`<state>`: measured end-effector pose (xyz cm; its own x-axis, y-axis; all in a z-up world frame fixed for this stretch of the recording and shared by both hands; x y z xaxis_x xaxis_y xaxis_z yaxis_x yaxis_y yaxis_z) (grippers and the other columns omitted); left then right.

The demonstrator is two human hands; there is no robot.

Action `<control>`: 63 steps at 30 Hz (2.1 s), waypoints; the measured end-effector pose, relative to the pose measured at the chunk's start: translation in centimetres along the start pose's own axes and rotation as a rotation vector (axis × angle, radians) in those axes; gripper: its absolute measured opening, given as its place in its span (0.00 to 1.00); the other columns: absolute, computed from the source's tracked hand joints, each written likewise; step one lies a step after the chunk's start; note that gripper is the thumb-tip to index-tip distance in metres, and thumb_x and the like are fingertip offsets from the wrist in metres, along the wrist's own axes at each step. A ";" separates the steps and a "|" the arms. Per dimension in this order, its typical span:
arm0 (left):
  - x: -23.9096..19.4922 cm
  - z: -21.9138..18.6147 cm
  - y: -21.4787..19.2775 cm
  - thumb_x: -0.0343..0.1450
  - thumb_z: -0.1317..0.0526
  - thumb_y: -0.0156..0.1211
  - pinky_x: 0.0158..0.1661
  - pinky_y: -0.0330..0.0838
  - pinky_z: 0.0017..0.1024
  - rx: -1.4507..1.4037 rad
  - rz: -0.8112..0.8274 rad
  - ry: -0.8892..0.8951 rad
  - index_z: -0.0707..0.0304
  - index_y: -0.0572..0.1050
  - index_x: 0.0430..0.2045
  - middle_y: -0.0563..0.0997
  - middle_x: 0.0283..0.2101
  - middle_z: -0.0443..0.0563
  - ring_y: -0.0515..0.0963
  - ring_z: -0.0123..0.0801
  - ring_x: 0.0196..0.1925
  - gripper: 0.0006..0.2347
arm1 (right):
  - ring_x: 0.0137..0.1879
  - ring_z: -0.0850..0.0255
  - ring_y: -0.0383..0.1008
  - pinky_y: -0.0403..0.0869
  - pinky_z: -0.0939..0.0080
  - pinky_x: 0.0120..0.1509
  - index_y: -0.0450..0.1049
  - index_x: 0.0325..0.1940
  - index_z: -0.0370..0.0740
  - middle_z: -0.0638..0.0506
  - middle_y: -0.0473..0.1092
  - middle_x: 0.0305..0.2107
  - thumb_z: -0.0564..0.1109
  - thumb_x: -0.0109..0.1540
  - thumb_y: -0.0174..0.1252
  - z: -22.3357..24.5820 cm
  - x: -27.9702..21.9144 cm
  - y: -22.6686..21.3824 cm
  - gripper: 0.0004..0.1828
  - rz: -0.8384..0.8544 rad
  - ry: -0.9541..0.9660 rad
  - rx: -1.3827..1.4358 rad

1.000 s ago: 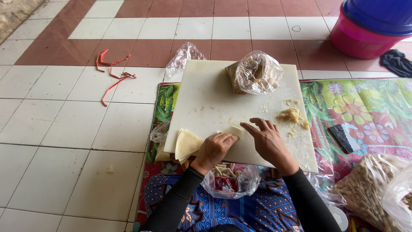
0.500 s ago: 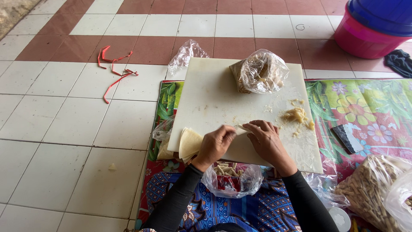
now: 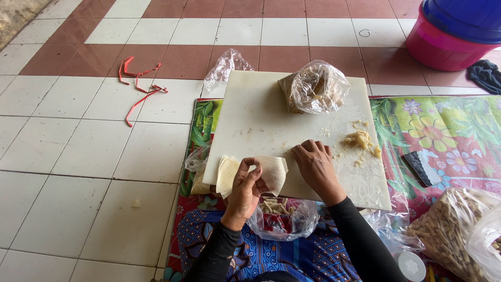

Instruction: The person prepares food wrappers by placing a small amount of filling with a wooden spoon onto square dough sheets, then folding them into triangular shapes and pressing the edges by hand.

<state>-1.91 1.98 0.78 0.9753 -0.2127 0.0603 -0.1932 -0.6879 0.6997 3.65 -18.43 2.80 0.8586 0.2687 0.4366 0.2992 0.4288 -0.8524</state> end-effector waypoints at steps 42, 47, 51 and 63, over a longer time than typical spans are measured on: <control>-3.2 -0.1 1.8 0.73 0.65 0.64 0.43 0.81 0.25 0.823 -0.118 0.285 0.69 0.73 0.48 0.83 0.41 0.53 0.84 0.28 0.42 0.12 | 0.45 0.66 0.76 0.76 0.63 0.52 0.75 0.56 0.34 0.51 0.76 0.36 0.36 0.60 0.65 1.8 -4.1 -3.5 0.20 0.215 0.388 1.222; -1.5 -1.6 1.9 0.75 0.65 0.63 0.46 0.83 0.28 1.163 -0.056 0.640 0.67 0.74 0.47 0.84 0.45 0.54 0.86 0.32 0.46 0.10 | 0.46 0.66 0.80 0.78 0.64 0.49 0.76 0.53 0.37 0.52 0.79 0.37 0.39 0.61 0.65 1.2 -0.7 -3.1 0.16 0.222 0.212 0.853; -0.3 -2.7 2.0 0.75 0.65 0.63 0.45 0.82 0.29 1.458 -0.020 0.810 0.65 0.74 0.48 0.84 0.44 0.53 0.86 0.34 0.45 0.09 | 0.46 0.63 0.81 0.78 0.63 0.48 0.79 0.47 0.39 0.51 0.80 0.39 0.40 0.61 0.66 0.7 2.8 -3.3 0.10 0.229 0.138 0.684; -1.8 2.3 -2.1 0.75 0.64 0.63 0.63 0.73 0.45 1.834 0.340 1.018 0.60 0.75 0.55 0.82 0.50 0.50 0.81 0.37 0.54 0.14 | 0.51 0.55 0.78 0.73 0.55 0.57 0.77 0.37 0.41 0.51 0.76 0.44 0.38 0.58 0.64 0.4 -0.7 -3.5 0.04 0.112 -0.295 0.422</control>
<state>-3.49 2.25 -2.41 0.4686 -0.5213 0.7132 0.4253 -0.5745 -0.6994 1.80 -19.82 5.58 0.7035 0.5383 0.4640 -0.0335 0.6773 -0.7350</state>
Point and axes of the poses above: each hand's wrist, its own x-axis towards the middle knuckle, its own y-axis out of the palm, z = x × y, the point moved 2 cm from there along x, towards the middle knuckle
